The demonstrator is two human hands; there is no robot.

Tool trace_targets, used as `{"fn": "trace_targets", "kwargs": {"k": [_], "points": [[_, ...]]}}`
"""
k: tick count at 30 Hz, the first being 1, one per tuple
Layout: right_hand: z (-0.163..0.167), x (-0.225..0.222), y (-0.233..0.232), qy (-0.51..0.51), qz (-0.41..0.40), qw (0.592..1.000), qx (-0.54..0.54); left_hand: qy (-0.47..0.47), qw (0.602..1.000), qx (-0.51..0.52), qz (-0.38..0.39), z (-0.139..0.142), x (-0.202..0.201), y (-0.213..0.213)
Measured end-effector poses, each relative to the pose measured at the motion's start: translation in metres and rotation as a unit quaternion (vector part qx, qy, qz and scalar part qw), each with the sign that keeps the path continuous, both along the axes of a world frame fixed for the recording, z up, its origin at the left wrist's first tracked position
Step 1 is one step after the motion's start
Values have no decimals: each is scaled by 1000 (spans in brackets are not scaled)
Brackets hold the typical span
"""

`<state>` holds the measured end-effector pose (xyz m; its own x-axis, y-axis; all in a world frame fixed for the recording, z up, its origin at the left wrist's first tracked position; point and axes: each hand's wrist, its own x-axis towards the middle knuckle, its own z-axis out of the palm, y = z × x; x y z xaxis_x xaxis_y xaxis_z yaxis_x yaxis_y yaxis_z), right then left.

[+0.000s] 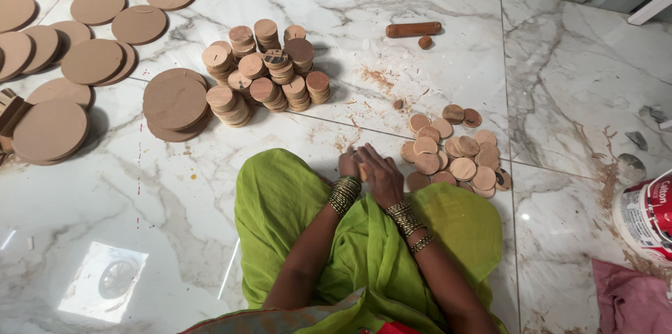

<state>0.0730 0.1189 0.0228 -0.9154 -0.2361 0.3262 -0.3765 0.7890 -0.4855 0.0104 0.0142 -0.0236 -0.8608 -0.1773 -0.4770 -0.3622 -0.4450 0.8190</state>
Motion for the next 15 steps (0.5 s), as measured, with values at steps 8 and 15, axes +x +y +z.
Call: {"fn": "trace_targets", "kwargs": {"k": [8,15], "points": [[-3,5,5,40,24,999,3,-16,993,94,71,-1,-1,-2],[-15,-7,11,30,16,999,-2,79,950,-301,-24,1,4,4]]}}
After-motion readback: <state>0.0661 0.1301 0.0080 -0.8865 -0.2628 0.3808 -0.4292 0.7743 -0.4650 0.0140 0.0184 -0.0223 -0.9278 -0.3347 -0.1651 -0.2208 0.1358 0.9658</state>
